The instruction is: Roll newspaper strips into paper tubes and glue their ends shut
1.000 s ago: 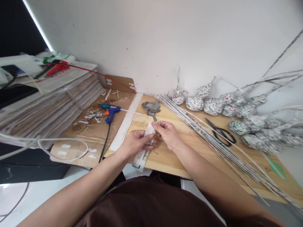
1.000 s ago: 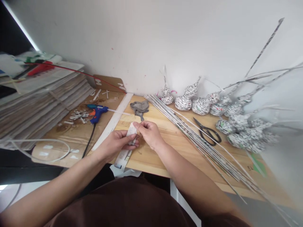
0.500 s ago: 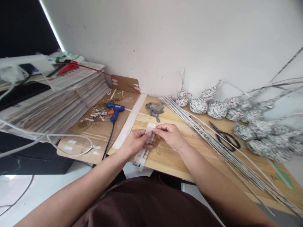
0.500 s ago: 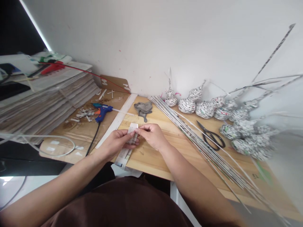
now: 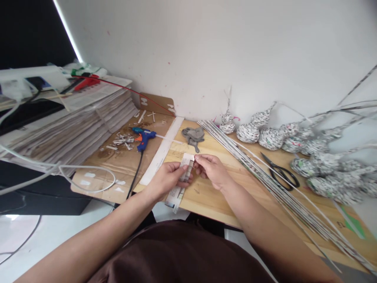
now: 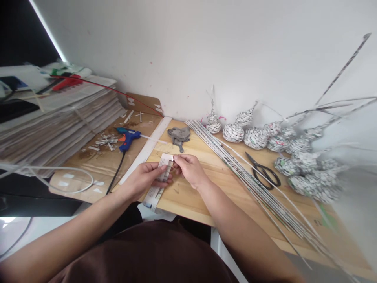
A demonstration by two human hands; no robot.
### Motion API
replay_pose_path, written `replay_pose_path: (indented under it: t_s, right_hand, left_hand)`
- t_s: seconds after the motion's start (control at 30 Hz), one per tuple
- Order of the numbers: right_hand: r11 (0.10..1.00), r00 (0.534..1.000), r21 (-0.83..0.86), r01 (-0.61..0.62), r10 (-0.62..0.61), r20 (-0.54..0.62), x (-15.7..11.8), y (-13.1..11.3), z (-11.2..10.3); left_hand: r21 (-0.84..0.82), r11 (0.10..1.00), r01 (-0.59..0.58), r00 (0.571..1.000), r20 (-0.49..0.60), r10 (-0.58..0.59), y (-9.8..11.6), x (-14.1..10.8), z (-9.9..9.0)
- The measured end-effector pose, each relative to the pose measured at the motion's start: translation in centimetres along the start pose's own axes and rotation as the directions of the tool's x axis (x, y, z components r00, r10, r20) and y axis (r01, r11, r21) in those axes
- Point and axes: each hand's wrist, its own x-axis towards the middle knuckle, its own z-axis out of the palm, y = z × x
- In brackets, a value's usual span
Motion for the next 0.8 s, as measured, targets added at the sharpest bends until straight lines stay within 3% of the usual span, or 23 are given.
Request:
replay_pose_path:
  t_s: [0.23,0.8]
  right_hand:
    - [0.986,0.989,-0.155,0.064,-0.043,0.138,-0.1,0.0,-0.6]
    - [0.991,0.997,-0.110,0.074,-0.076,-0.012,0.0,0.4,0.5]
  left_hand:
    - [-0.007,1.000,-0.018,1.000,0.000,0.018,0.0,0.0,-0.2]
    - [-0.006,1.000,0.002,1.000,-0.010,-0.002,0.2,-0.2,0.1]
